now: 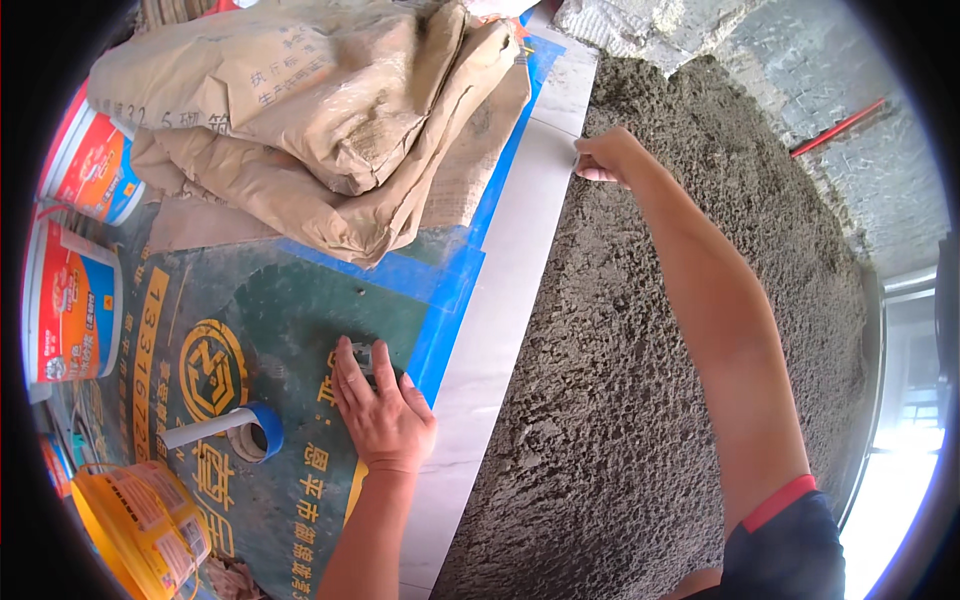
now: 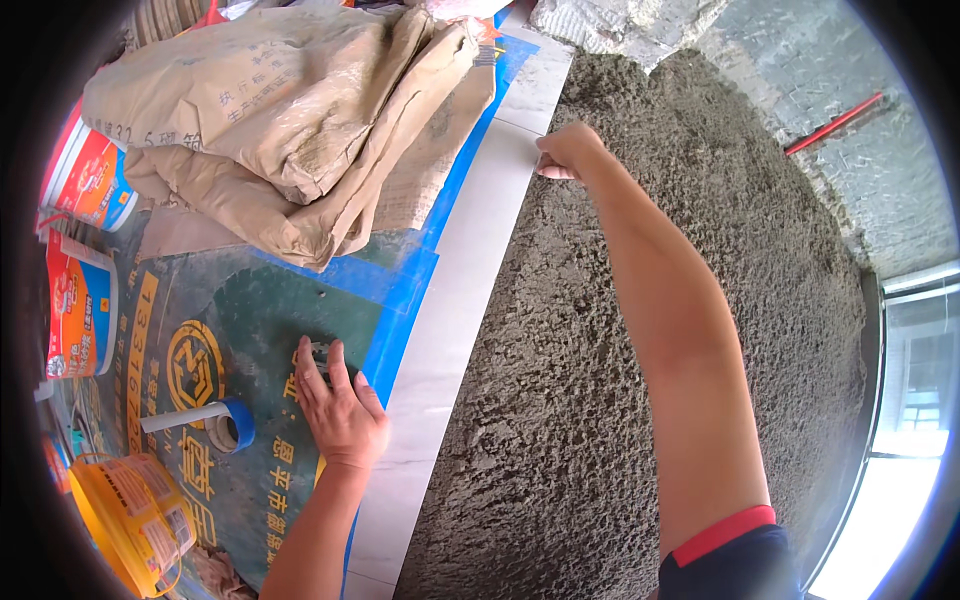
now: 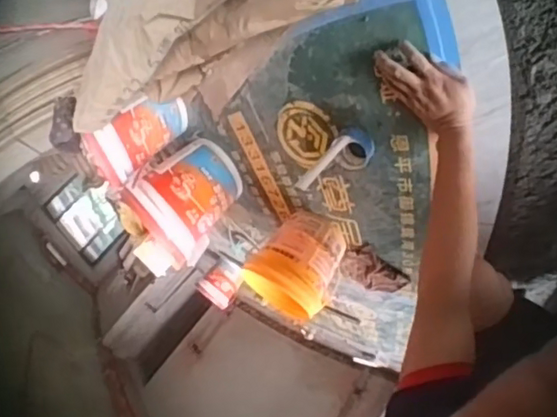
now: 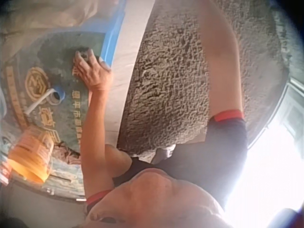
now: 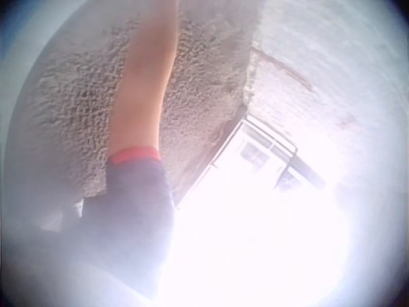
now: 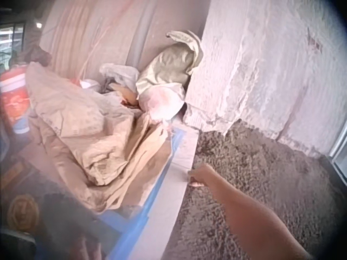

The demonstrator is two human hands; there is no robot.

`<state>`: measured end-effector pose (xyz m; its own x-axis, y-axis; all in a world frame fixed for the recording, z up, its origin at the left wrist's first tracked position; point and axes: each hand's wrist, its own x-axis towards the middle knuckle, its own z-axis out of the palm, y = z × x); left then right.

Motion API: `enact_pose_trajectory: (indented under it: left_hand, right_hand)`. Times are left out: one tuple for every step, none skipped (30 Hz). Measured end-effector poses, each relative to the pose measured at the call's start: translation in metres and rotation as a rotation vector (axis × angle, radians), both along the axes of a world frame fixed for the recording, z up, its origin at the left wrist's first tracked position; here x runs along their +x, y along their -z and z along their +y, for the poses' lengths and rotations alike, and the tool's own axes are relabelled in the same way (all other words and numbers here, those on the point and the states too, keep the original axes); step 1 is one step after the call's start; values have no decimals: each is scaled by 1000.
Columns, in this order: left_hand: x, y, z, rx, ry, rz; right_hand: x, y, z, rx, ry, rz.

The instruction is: Leveling and smoothing sand on a balcony floor in preparation for tile installation.

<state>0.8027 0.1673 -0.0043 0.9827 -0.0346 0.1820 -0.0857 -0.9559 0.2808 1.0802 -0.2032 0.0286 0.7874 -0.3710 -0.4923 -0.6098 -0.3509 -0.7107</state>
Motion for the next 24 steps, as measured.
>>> enact_pose_trajectory:
  left_hand:
    - [1,1,-1,-4,5,-6]
    - [1,3,-3,-8,9,-13]
    - [-1,4,4,13,-3,-2]
    - [0,3,1,2,5,-7]
    - [1,3,-2,-9,11,-11]
    - [1,3,-2,-8,8,-8]
    - [1,3,-1,-4,7,-2]
    - [1,3,-1,-1,6,4]
    - [1,3,-1,-6,4,7]
    - [0,2,-2,-5,8,-1]
    - [0,2,-2,-4,13,-10]
    - [0,3,-1,-7,11,-6]
    - [0,3,-1,-2,8,-6]
    - [0,4,0,3,5,-6]
    - [0,4,0,-4,6,3]
    - [0,4,0,-4,7,-5]
    - [1,4,0,-4,8,-13]
    - [1,4,1,-5,6,-4]
    - [1,4,2,-3,7,-12]
    - [1,5,3,-1,9,-20]
    - [1,5,2,-1,8,-15]
    - [1,5,2,-2,5,-17]
    - [1,5,1,-2,3,-18]
    - [1,6,0,-4,2,-15]
  right_hand:
    - [4,6,0,-115,-52,26]
    - [8,12,0,-230,-105,52]
    - [1,-4,33,-470,-250,167]
    - [5,-1,25,-478,-244,170]
    - [11,3,20,-787,-436,229]
    - [15,5,23,-1087,-639,284]
    - [15,7,23,-1086,-644,284]
    - [14,9,22,-1059,-597,233]
    - [13,10,18,-1036,-547,187]
    - [16,13,13,-1040,-551,190]
    - [21,16,8,-1109,-674,180]
    - [24,16,8,-1173,-799,170]
    - [26,17,8,-1175,-802,174]
    - [29,17,7,-1104,-745,193]
    - [29,19,4,-1035,-689,217]
    - [31,21,2,-1038,-692,228]
    - [33,23,0,-945,-556,221]
    - [32,23,5,-845,-424,210]
    - [33,22,10,-926,-450,261]
    - [32,22,14,-924,-456,268]
    - [33,21,17,-996,-470,280]
    - [33,20,20,-1067,-485,290]
    - [34,18,23,-1065,-421,312]
    - [34,18,19,-1067,-423,315]
